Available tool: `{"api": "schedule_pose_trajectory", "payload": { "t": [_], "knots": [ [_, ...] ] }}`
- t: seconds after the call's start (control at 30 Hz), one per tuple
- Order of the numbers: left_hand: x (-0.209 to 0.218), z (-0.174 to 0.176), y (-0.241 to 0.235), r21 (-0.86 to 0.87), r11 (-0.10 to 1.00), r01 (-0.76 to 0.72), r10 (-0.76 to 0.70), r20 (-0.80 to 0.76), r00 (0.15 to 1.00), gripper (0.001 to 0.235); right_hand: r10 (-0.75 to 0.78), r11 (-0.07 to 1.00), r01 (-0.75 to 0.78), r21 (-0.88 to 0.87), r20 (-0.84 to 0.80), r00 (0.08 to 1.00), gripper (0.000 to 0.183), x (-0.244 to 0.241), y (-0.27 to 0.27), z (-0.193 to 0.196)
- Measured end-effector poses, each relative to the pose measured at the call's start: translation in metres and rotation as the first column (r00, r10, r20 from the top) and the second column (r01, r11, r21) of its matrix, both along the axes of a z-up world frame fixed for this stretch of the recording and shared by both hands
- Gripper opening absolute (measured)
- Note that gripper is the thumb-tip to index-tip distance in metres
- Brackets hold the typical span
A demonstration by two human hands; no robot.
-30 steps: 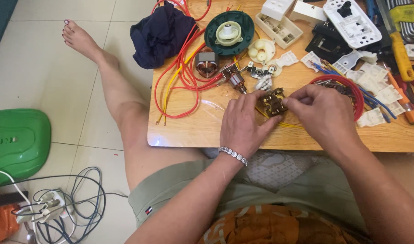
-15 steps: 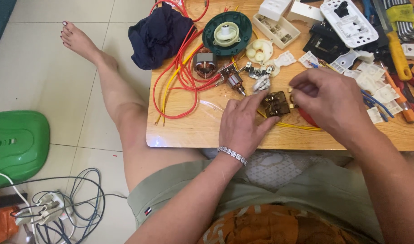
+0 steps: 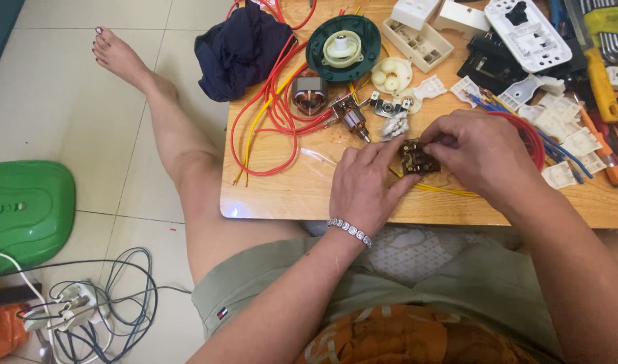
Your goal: The person sits on the floor and assembles a white electrical switch plate. They pick up small metal components from a red bowl and insert them into the switch plate, using a screwdriver to tighten the screws. The person handles various electrical parts and tools on a wooden table.
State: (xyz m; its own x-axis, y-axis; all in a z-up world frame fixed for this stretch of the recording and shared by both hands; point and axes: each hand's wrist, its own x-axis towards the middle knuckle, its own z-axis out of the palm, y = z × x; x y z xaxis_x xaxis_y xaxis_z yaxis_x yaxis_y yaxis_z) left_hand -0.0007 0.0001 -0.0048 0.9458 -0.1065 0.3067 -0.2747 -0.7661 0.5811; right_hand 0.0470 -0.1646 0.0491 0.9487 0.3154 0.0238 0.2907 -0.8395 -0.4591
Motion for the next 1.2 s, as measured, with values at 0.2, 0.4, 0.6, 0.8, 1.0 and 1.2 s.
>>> {"api": "schedule_pose_trajectory", "payload": {
  "t": [0.2,0.4,0.6,0.8,1.0,1.2],
  "knots": [
    [0.000,0.001,0.000,0.007,1.000,0.001,-0.001,-0.018,1.000,0.061,-0.118,0.993,0.117,0.036,0.043,0.992,0.013,-0.010,-0.004,0.011],
    [0.000,0.001,-0.001,-0.001,1.000,-0.010,0.010,0.028,1.000,0.058,-0.061,0.984,0.050,-0.170,-0.061,0.996,0.054,-0.018,-0.004,-0.003],
    [0.004,0.000,0.007,-0.224,0.973,0.055,-0.054,0.012,0.998,0.052,-0.007,0.994,0.010,-0.110,0.033,0.999,0.061,-0.012,-0.012,-0.009],
    [0.034,0.004,0.003,-0.028,0.998,-0.060,0.064,0.183,0.981,0.040,0.059,0.982,-0.060,-0.180,-0.009,0.998,0.066,0.003,-0.009,-0.011],
    [0.049,-0.012,0.006,0.090,0.994,-0.063,0.050,0.138,0.989,0.017,0.019,0.977,-0.007,-0.213,0.051,0.999,0.068,0.005,-0.027,-0.034],
    [0.038,0.015,0.003,-0.188,0.973,-0.137,0.162,0.124,0.979,0.008,-0.105,0.987,0.128,-0.097,0.219,0.970,0.063,0.004,-0.011,-0.011]
  ]
}}
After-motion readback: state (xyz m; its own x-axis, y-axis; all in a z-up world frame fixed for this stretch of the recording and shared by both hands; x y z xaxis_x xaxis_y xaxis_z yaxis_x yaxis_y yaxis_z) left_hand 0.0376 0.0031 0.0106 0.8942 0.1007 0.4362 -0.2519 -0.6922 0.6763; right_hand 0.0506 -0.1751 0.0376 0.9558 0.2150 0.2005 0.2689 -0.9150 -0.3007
